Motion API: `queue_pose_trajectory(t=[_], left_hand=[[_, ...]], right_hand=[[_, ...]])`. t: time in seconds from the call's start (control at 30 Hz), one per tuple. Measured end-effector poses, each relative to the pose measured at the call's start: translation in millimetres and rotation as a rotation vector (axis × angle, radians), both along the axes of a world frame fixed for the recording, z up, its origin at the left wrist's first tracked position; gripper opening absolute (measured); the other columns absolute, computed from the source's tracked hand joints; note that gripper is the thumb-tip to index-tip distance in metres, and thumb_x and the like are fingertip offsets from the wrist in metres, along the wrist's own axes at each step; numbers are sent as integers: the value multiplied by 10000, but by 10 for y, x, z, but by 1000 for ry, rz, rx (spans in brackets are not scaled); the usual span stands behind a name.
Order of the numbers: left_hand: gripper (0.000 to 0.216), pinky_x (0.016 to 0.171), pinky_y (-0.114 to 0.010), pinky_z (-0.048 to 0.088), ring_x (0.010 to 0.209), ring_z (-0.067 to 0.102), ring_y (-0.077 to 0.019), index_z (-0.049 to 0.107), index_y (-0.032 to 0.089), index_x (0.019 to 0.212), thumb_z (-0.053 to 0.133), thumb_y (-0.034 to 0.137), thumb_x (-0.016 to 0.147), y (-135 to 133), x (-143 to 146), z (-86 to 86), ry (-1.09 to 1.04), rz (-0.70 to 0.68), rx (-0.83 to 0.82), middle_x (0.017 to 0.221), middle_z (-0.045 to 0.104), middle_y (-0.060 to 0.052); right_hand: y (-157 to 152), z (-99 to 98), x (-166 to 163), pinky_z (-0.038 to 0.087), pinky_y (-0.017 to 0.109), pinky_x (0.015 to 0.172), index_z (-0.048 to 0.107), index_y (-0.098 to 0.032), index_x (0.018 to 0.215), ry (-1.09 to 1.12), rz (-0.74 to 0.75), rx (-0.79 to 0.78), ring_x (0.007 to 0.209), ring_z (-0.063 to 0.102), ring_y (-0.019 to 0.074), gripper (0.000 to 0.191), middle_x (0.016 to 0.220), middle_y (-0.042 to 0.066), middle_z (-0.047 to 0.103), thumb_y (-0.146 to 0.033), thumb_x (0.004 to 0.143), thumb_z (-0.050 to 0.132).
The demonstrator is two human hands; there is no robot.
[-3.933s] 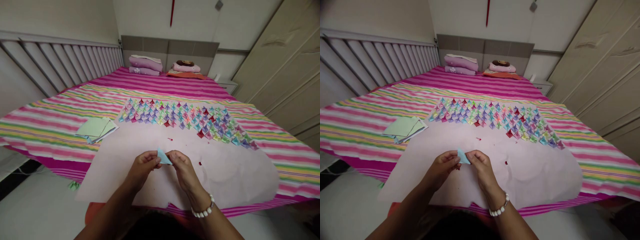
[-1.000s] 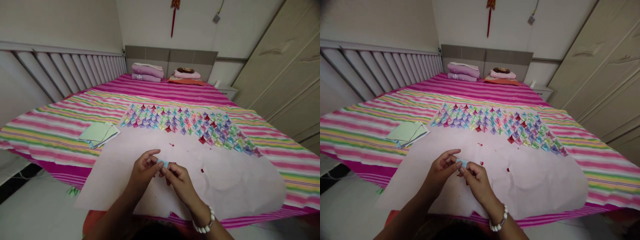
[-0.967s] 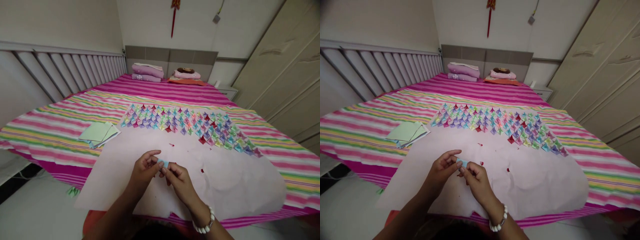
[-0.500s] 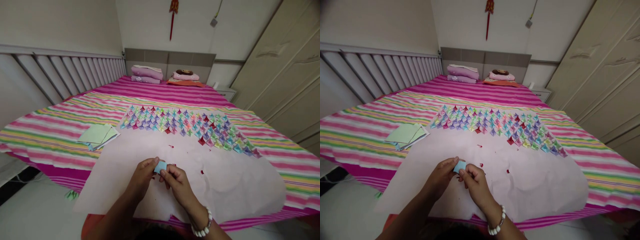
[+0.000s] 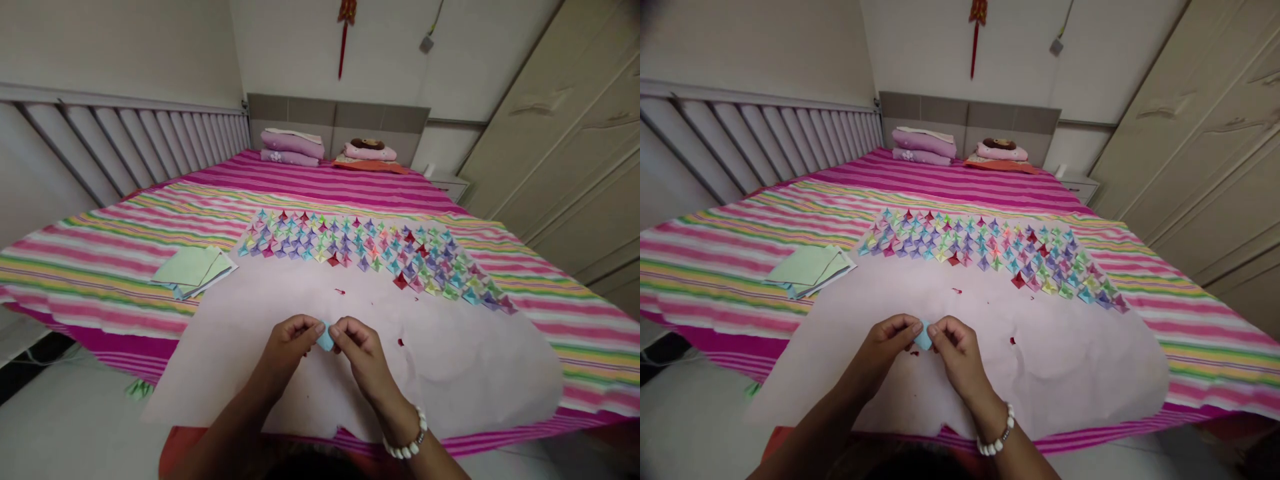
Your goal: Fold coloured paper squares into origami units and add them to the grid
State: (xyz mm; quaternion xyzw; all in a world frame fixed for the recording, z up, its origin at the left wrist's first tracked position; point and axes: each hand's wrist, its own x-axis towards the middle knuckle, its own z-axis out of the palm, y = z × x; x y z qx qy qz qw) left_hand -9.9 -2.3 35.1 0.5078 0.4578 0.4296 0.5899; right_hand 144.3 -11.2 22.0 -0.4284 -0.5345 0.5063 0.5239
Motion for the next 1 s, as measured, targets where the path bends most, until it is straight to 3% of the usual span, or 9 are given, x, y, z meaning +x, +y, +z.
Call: queue_pose_trajectory(t=[0.23,0.4,0.5,0.6,0.73,1.0], left_hand=[[293,564,-239,393,557,489,-107,618,152,604,694,405,729,26,-17,-71,38,46,1,547,561,17],[279,641,-254,475,668,619,-135,609,174,846,772,315,668,22,-20,-37,-111,45,17,711,674,0],[274,657,-243,485,678,633,-123,565,183,827,776,277,679,8,-36,-34,-159,22,59,708,668,14],[234,654,-245,490,676,634,-120,573,172,803,756,282,706,5,-50,-35,-147,-34,49,722,673,3],[239,629,-243,485,651,618,-116,582,166,791,755,302,696,15,-55,-5,-127,-21,28,709,660,7],[220,613,-250,480,616,611,-117,607,165,817,730,324,726,4,-85,19,-114,-39,31,682,634,18]], right_hand=[[11,-14,-39,362,248,577,562,-181,618,50,-16,8,572,447,117,302,574,-31,522,-393,820,633],[16,-22,-23,373,245,575,592,-178,636,52,-74,1,565,462,113,301,570,-31,535,-403,830,637],[24,-36,-15,385,245,565,620,-174,654,54,-86,-13,553,473,111,290,577,-24,558,-410,820,658],[30,-45,-31,402,240,531,663,-180,783,118,-71,-40,527,503,107,215,611,-23,597,-389,781,710],[19,-30,-47,435,241,512,665,-207,963,208,-54,-46,493,558,107,281,630,-38,626,-353,740,754],[-8,22,22,505,257,597,688,-186,891,262,76,-119,539,634,125,238,603,-15,684,-278,696,791]])
